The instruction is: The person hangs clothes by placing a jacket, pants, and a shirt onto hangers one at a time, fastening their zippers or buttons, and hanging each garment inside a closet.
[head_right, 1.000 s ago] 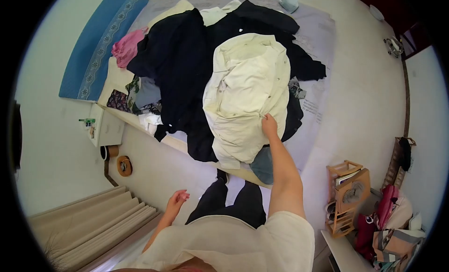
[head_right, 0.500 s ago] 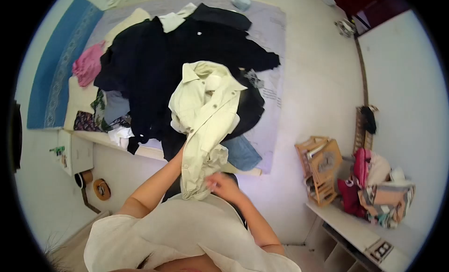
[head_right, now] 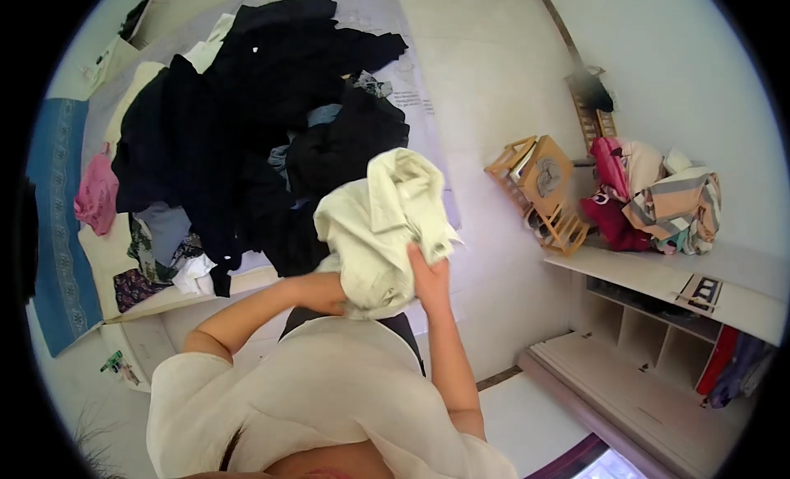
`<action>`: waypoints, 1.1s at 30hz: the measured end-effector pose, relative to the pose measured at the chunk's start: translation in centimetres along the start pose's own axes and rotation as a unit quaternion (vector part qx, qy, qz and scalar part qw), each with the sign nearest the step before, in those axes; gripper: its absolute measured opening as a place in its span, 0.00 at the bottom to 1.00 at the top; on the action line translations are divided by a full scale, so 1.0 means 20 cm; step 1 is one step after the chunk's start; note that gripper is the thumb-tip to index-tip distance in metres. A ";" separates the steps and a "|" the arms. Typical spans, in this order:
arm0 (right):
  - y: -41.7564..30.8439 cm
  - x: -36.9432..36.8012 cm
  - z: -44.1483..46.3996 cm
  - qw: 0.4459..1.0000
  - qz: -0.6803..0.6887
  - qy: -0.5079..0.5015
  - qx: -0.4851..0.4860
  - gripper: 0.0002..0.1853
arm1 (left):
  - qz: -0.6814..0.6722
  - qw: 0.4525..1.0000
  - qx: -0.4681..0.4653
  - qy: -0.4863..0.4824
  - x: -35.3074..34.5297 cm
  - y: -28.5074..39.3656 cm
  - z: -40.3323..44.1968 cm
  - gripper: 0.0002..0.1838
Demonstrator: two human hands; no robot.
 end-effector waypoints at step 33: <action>0.85 2.78 -2.09 0.776 0.248 0.573 0.089 0.11 | -0.430 0.902 -0.028 -0.035 -0.82 1.59 1.64 0.26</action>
Point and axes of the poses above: each hand's wrist, its own z-axis towards the middle knuckle, its own x-axis out of the back of the hand, y = z × x, the point moved 10 cm from there along z, towards the middle knuckle, and after that the axes turned 10 degrees about -z, right-handed, at the moved point
